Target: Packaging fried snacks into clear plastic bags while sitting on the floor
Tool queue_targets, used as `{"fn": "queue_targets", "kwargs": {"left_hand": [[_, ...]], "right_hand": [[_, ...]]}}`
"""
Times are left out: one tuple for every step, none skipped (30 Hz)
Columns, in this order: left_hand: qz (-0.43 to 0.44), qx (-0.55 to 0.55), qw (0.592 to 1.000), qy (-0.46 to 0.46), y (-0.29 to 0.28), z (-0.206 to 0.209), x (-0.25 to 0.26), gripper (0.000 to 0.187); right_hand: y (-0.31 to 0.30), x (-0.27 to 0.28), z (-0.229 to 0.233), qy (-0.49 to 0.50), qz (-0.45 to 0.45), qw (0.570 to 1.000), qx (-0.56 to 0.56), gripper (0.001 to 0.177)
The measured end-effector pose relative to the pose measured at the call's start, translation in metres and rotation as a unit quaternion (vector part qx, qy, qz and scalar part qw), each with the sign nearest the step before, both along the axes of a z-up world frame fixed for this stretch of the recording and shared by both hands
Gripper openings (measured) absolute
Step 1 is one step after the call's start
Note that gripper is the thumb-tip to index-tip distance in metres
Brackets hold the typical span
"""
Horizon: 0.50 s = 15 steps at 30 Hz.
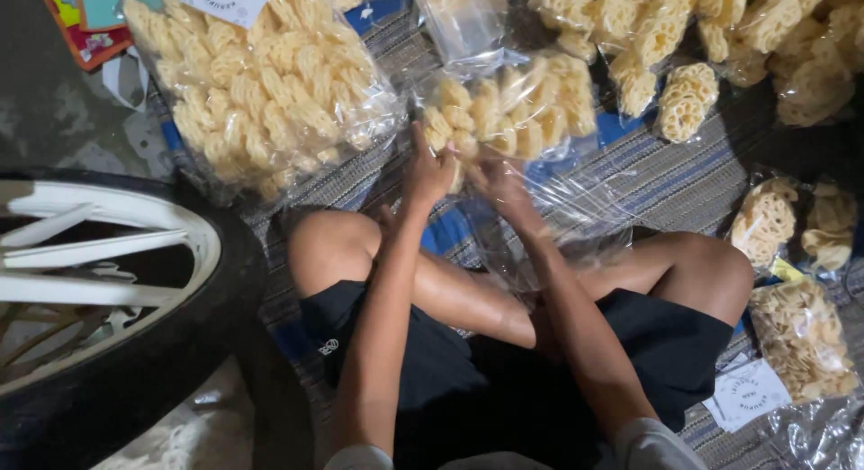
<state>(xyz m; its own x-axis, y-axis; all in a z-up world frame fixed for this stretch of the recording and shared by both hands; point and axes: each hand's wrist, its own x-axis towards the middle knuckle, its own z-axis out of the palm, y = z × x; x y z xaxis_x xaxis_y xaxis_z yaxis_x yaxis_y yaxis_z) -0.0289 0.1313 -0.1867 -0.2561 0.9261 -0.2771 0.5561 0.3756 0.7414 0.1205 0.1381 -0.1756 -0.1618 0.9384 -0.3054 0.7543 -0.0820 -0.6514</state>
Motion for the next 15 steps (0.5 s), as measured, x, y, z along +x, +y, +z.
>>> {"fn": "queue_targets", "kwargs": {"left_hand": [[0.003,-0.001,1.000,0.001,-0.001,-0.002,0.000,0.084],[-0.004,0.013,1.000,0.005,-0.003,-0.003,0.001,0.081],[-0.013,0.027,1.000,0.009,-0.003,-0.004,0.002,0.079],[-0.011,0.027,1.000,0.009,-0.005,0.002,0.003,0.079],[-0.017,0.029,0.999,0.016,-0.008,0.009,0.004,0.077],[-0.022,0.030,0.999,0.022,-0.010,0.015,0.005,0.074],[-0.023,0.030,0.999,0.023,-0.011,0.016,0.006,0.074],[-0.017,0.030,0.999,0.036,-0.012,0.017,0.008,0.073],[-0.013,0.032,0.998,0.048,-0.010,0.018,0.010,0.071],[-0.016,0.034,0.998,0.048,-0.009,0.016,0.013,0.071],[-0.009,0.048,0.996,0.075,-0.009,0.014,0.015,0.071],[-0.003,0.062,0.993,0.102,-0.009,0.011,0.018,0.071],[-0.003,0.062,0.993,0.102,-0.010,0.015,0.018,0.071],[-0.002,0.076,0.992,0.101,-0.010,0.019,0.019,0.068],[-0.001,0.089,0.991,0.100,-0.012,0.023,0.020,0.065]], "right_hand": [[-0.003,-0.002,0.013,0.001,0.003,1.000,-0.001,0.049],[-0.006,-0.003,0.026,0.000,0.005,0.998,-0.055,0.058],[-0.008,-0.003,0.039,-0.001,0.005,0.994,-0.108,0.067],[-0.003,0.005,0.015,-0.001,0.007,0.994,-0.108,0.067],[0.002,0.013,-0.008,-0.012,0.015,0.996,-0.089,0.067],[0.007,0.022,-0.032,-0.023,0.024,0.997,-0.069,0.067],[0.010,0.029,-0.056,-0.023,0.023,0.997,-0.070,0.067],[0.013,0.036,-0.081,-0.040,0.071,0.997,-0.011,0.053],[0.019,0.044,-0.104,-0.058,0.117,0.990,0.050,0.040],[0.012,0.042,-0.060,-0.058,0.115,0.990,0.052,0.040],[0.003,0.040,-0.017,-0.028,0.101,0.993,0.050,0.046],[-0.006,0.037,0.026,0.002,0.087,0.995,0.048,0.053],[0.004,0.041,0.002,0.002,0.087,0.995,0.048,0.053],[0.014,0.045,-0.022,-0.039,0.120,0.992,0.027,0.039],[0.024,0.049,-0.046,-0.081,0.153,0.985,0.005,0.034]]}}
